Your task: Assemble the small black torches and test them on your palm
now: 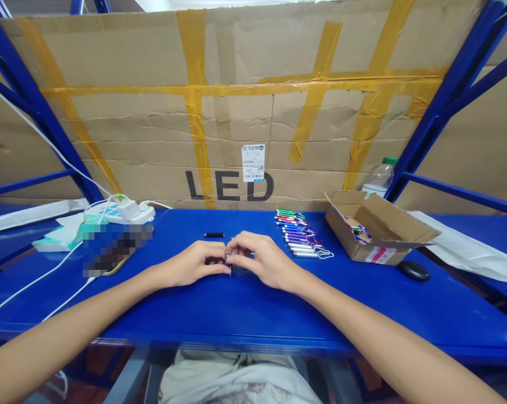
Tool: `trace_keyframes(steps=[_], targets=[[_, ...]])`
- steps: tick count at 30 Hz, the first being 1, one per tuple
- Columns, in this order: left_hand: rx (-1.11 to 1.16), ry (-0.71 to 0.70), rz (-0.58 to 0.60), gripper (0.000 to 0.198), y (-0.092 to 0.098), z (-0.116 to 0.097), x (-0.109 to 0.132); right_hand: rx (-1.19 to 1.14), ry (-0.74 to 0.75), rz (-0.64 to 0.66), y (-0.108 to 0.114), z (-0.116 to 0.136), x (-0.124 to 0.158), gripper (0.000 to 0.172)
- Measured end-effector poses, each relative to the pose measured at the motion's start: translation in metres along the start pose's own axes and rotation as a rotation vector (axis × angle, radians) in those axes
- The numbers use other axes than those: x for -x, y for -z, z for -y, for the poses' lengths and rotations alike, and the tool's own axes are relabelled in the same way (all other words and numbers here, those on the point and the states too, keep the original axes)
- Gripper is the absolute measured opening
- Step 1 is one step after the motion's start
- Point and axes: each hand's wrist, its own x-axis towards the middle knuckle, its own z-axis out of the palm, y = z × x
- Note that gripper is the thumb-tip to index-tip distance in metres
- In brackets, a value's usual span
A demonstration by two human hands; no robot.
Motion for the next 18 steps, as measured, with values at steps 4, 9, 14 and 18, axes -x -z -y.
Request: trace_keyframes(steps=[4, 9, 14, 18], targets=[[-0.131, -0.053, -0.011, 0.026, -0.0027, -0.0015, 0.0021, -0.055, -0.027, -0.021, 0.0008, 0.0028, -0.001, 0.009], [-0.223, -0.065, -0.03, 0.029, -0.0039, -0.0027, 0.0039, -0.09, -0.028, -0.064, 0.0018, 0.0056, -0.0018, 0.008], [-0.227, -0.063, -0.053, 0.029, -0.0033, -0.0029, 0.0035, -0.126, -0.033, -0.073, -0.0004, 0.0053, -0.0014, 0.007], [-0.232, -0.07, -0.089, 0.027, -0.0021, -0.004, 0.0032, -0.125, -0.026, -0.056, -0.0011, 0.005, -0.0012, 0.008]])
